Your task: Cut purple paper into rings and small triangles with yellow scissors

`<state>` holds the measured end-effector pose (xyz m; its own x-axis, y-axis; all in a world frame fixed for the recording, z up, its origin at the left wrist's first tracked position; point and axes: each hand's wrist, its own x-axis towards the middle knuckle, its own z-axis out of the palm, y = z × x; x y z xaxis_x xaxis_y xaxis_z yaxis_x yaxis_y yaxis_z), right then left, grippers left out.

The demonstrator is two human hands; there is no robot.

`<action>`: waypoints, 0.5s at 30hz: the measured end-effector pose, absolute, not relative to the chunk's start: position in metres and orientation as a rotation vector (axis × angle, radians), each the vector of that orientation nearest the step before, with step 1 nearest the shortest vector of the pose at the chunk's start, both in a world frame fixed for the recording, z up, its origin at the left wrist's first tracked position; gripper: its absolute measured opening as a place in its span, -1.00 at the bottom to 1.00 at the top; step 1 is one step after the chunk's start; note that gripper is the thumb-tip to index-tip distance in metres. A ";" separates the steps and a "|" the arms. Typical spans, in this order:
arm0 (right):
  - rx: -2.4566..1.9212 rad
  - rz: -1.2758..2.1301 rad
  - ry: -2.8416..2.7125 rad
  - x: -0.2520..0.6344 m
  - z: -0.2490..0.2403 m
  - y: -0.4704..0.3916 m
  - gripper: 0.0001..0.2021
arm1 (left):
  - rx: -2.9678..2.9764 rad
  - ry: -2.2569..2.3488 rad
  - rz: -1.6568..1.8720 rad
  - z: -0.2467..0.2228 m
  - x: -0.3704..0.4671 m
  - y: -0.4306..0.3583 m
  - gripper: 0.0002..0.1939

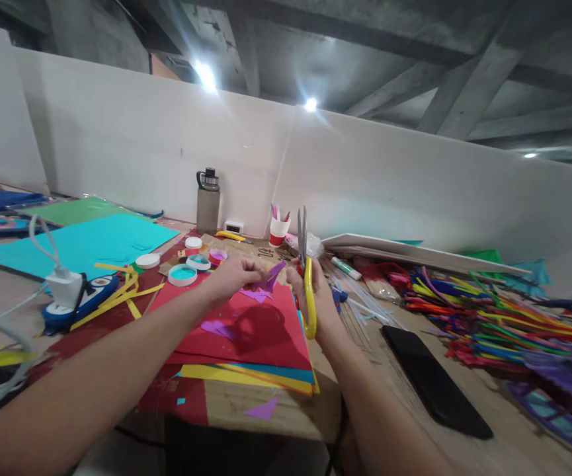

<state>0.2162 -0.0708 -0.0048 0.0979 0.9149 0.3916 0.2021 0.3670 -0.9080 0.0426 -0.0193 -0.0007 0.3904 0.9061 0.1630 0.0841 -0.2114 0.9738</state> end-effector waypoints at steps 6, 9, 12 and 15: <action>-1.105 0.836 -1.815 0.223 -0.009 -0.072 -0.64 | 1.598 1.011 1.130 0.003 0.020 0.004 -0.80; -1.160 0.849 -1.897 0.223 -0.007 -0.075 -0.62 | 1.503 1.018 1.213 0.004 0.013 0.009 -0.77; -1.234 0.888 -1.944 0.222 -0.002 -0.081 -0.58 | 1.403 0.975 1.260 0.006 0.009 0.011 -0.75; -1.279 0.966 -1.956 0.221 0.001 -0.085 -0.56 | 1.337 0.928 1.295 0.008 0.008 0.011 -0.75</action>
